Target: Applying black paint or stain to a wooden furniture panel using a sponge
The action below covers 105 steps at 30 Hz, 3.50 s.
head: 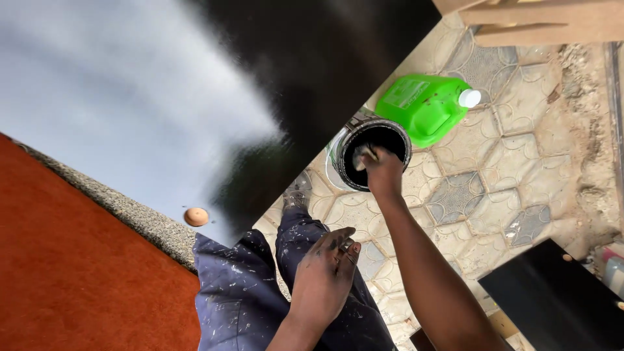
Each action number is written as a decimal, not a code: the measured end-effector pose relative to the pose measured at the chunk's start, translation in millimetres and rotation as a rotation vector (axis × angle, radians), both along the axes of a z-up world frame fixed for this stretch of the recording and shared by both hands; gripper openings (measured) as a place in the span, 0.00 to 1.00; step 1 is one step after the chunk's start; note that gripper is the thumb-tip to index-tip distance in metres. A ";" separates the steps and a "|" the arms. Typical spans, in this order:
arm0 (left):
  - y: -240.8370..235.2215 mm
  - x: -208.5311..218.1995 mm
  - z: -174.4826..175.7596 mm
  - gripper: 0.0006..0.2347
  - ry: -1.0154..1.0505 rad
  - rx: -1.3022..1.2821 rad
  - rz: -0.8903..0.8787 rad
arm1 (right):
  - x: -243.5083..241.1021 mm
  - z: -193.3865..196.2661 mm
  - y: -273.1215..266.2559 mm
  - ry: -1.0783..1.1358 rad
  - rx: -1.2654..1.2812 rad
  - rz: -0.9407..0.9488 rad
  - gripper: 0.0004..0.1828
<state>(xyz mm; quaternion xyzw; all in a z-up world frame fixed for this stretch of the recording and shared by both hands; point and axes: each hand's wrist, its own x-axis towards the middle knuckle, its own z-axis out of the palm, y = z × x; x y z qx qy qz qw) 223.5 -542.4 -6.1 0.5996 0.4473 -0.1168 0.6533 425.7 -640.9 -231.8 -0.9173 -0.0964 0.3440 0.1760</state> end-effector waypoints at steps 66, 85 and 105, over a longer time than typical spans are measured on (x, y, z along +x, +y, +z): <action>-73.6 7.4 -225.9 0.27 -0.316 -0.818 0.943 | 19.2 10.1 -19.8 0.295 0.092 0.041 0.15; -84.8 8.0 -217.9 0.25 -0.281 -0.680 0.863 | 30.7 -81.6 7.5 -0.137 -0.331 0.372 0.14; -84.2 17.7 -214.9 0.26 -0.354 -0.757 0.972 | 50.4 -19.6 -8.0 0.681 -0.232 0.086 0.27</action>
